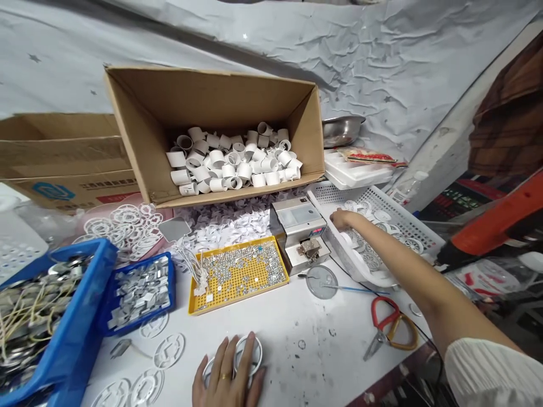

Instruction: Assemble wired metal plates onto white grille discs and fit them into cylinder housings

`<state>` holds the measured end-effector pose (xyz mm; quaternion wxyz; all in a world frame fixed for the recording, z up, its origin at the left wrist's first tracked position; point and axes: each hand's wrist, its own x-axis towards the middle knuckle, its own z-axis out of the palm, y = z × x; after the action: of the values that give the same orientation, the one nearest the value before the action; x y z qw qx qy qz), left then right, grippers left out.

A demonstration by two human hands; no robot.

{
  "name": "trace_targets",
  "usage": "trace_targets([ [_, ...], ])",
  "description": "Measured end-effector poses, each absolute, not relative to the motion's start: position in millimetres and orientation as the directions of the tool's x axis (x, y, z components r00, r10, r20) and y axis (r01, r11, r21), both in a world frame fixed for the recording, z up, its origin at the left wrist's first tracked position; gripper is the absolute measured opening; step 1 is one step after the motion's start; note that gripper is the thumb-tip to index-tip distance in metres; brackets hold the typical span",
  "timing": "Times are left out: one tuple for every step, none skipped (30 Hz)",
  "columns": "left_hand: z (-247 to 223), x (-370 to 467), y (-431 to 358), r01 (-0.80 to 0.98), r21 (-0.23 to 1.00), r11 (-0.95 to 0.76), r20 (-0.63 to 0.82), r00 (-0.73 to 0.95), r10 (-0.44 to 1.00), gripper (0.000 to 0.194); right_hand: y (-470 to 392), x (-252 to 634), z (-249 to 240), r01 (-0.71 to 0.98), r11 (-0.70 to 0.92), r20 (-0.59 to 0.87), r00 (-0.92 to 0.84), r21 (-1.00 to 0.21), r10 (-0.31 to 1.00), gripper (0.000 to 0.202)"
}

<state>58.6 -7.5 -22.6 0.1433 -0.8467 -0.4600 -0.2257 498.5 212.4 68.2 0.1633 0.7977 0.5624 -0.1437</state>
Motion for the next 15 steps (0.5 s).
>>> trace_targets([
  [-21.3,59.4,-7.9,0.840,-0.045,-0.541,0.518,0.482,0.707,0.040,209.8,497.7,74.2,0.938,-0.332,-0.408,0.343,0.098,0.846,0.034],
  [-20.2,60.4,-8.6,0.840,-0.045,-0.540,0.514,0.483,0.709,0.039,206.5,498.2,81.2,0.931,-0.353,-0.398,0.361,0.097,0.843,0.033],
  [-19.5,61.6,-9.7,0.844,-0.036,-0.535,0.504,0.477,0.720,0.039,202.0,499.9,89.2,0.922,-0.376,-0.381,0.383,0.095,0.842,0.033],
  [-19.2,62.7,-10.9,0.851,-0.020,-0.525,0.489,0.466,0.737,0.039,196.0,502.7,98.3,0.911,-0.403,-0.358,0.407,0.091,0.840,0.034],
  [-19.1,63.7,-12.3,0.857,0.000,-0.516,0.472,0.454,0.756,0.040,188.4,506.0,108.1,0.898,-0.432,-0.326,0.435,0.086,0.839,0.036],
  [-19.1,64.4,-13.4,0.857,0.021,-0.515,0.456,0.450,0.768,0.041,178.8,508.9,118.3,0.882,-0.465,-0.282,0.467,0.078,0.838,0.039],
  [-18.5,64.5,-14.3,0.855,0.046,-0.516,0.445,0.445,0.777,0.042,167.5,510.1,128.3,0.865,-0.498,-0.225,0.499,0.064,0.837,0.042],
  [-16.9,64.2,-14.9,0.852,0.080,-0.518,0.437,0.437,0.786,0.042,154.4,508.3,137.4,0.848,-0.528,-0.160,0.528,0.047,0.834,0.047],
  [-13.4,63.6,-15.0,0.847,0.126,-0.516,0.433,0.421,0.797,0.043,140.1,502.3,144.6,0.836,-0.547,-0.091,0.548,0.036,0.832,0.051],
  [-7.7,63.1,-14.9,0.837,0.190,-0.514,0.433,0.398,0.809,0.043,125.0,491.2,149.3,0.846,-0.533,-0.016,0.533,-0.014,0.846,0.054],
  [0.6,62.9,-14.6,0.817,0.281,-0.504,0.427,0.364,0.828,0.042,109.7,474.7,150.7,0.874,-0.473,0.044,0.479,-0.110,0.876,0.057],
  [11.5,63.6,-14.2,0.779,0.403,-0.480,0.408,0.317,0.856,0.041,94.7,453.0,148.7,0.906,-0.364,0.091,0.390,-0.216,0.916,0.058],
  [24.5,65.4,-13.9,0.713,0.550,-0.434,0.363,0.264,0.894,0.039,80.0,427.3,143.4,0.861,-0.091,0.189,0.212,-0.501,0.959,0.062],
  [38.8,68.7,-13.6,0.611,0.709,-0.352,0.282,0.212,0.936,0.037,66.0,399.0,135.3,0.664,0.161,0.237,0.025,-0.730,0.971,0.065],
  [53.0,73.4,-13.2,0.468,0.853,-0.231,0.165,0.177,0.970,0.035,52.6,369.8,125.2,0.414,0.259,0.234,-0.112,-0.872,0.966,0.062],
])
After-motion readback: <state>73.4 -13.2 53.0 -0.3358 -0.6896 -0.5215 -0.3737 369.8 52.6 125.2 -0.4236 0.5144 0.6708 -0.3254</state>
